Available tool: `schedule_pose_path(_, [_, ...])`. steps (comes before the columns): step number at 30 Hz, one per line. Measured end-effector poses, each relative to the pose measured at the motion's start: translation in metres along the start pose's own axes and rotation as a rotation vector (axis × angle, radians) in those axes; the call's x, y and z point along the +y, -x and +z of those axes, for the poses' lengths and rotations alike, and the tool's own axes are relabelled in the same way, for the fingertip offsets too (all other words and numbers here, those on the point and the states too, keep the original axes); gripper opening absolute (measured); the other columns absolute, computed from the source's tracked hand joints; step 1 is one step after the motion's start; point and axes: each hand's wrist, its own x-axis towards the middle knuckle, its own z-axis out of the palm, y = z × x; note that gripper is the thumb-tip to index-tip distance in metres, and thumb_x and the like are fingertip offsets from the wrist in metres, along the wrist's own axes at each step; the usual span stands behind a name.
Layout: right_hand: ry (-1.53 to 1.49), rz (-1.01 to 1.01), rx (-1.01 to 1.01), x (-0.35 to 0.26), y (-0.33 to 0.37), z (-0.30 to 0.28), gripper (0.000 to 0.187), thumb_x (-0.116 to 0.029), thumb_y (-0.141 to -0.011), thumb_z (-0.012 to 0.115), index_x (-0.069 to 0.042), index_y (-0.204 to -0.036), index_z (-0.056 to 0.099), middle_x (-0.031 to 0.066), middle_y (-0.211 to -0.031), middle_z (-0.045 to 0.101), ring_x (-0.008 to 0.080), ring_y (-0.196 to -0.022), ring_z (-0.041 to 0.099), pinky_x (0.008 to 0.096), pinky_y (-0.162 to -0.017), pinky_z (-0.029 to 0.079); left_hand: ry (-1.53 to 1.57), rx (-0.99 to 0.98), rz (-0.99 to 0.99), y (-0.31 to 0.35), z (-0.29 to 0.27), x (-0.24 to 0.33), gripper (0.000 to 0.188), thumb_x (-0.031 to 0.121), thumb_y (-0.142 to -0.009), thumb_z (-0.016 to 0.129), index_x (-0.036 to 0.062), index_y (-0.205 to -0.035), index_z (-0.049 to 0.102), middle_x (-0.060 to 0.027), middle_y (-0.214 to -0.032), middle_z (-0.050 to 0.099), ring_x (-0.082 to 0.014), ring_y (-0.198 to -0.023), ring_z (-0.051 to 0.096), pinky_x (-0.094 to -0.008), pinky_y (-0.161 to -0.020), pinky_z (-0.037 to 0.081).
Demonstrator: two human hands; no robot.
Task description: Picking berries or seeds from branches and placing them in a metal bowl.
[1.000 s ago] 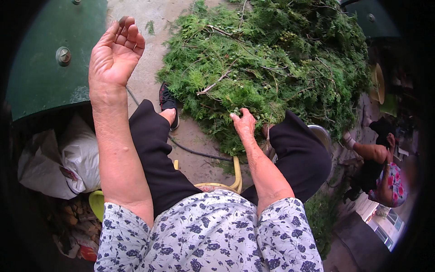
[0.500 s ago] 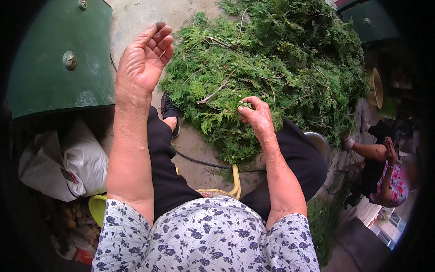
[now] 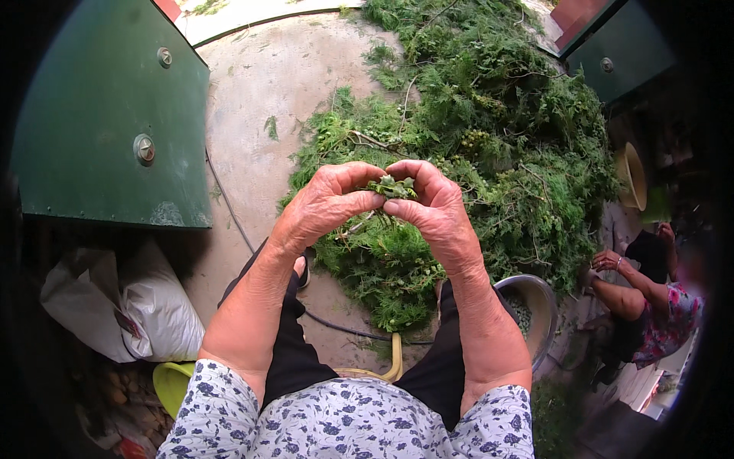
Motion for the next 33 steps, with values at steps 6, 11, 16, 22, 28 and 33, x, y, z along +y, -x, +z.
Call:
schedule_pose_path(6, [-0.059, -0.032, -0.011, -0.005, -0.001, -0.003, 0.040, -0.010, -0.079, 0.066, -0.001, -0.116, 0.052, 0.0020, -0.101, 0.055, 0.0084, -0.088, 0.053, 0.0221, -0.077, 0.046, -0.007, 0.130, 0.025, -0.005, 0.004, 0.001, 0.030, 0.011, -0.081, 0.064, 0.0000, -0.108, 0.059, -0.0011, -0.086, 0.062, -0.0066, -0.077, 0.054, -0.0212, -0.068, 0.045])
schedule_pose_path(11, [-0.110, -0.002, 0.051, 0.003, -0.006, -0.017, 0.040, -0.035, -0.090, 0.054, -0.003, -0.113, 0.056, 0.0017, -0.096, 0.060, 0.0082, -0.085, 0.052, 0.0232, -0.069, 0.043, 0.010, 0.085, -0.074, -0.004, 0.006, 0.001, 0.017, 0.009, -0.080, 0.065, 0.0030, -0.097, 0.066, 0.0058, -0.072, 0.058, -0.0018, -0.066, 0.048, -0.0182, -0.059, 0.041])
schedule_pose_path(16, [0.052, 0.011, -0.047, 0.005, -0.007, -0.015, 0.034, -0.031, -0.088, 0.057, -0.002, -0.106, 0.061, 0.0022, -0.089, 0.061, 0.0081, -0.079, 0.054, 0.0231, -0.066, 0.044, -0.026, 0.061, -0.037, -0.003, 0.006, 0.000, 0.017, 0.009, -0.080, 0.065, 0.0032, -0.096, 0.066, 0.0061, -0.073, 0.058, -0.0014, -0.064, 0.047, -0.0175, -0.057, 0.040])
schedule_pose_path(22, [-0.041, 0.087, 0.053, 0.010, -0.010, -0.012, 0.023, -0.022, -0.085, 0.061, -0.001, -0.088, 0.067, -0.0015, -0.070, 0.060, 0.0051, -0.064, 0.051, 0.0207, -0.059, 0.041, -0.034, -0.028, -0.051, -0.002, 0.006, -0.003, 0.015, 0.010, -0.080, 0.066, 0.0031, -0.093, 0.066, 0.0074, -0.072, 0.056, -0.0005, -0.063, 0.044, -0.0174, -0.054, 0.037])
schedule_pose_path(28, [0.030, 0.158, 0.016, 0.000, -0.010, -0.017, 0.020, -0.021, -0.085, 0.061, -0.002, -0.087, 0.067, -0.0016, -0.070, 0.059, 0.0036, -0.064, 0.050, 0.0200, -0.056, 0.039, -0.063, 0.012, -0.047, 0.001, 0.008, 0.001, 0.016, 0.010, -0.078, 0.068, 0.0025, -0.092, 0.066, 0.0082, -0.070, 0.054, -0.0004, -0.064, 0.043, -0.0175, -0.054, 0.036])
schedule_pose_path(33, [0.231, 0.022, -0.079, 0.002, -0.011, -0.016, 0.020, -0.019, -0.082, 0.063, 0.000, -0.087, 0.066, -0.0005, -0.068, 0.057, 0.0068, -0.066, 0.051, 0.0238, -0.059, 0.041, -0.085, 0.016, -0.041, 0.003, 0.005, -0.002, 0.016, 0.011, -0.078, 0.068, 0.0027, -0.091, 0.066, 0.0084, -0.070, 0.054, -0.0007, -0.064, 0.043, -0.0176, -0.055, 0.036])
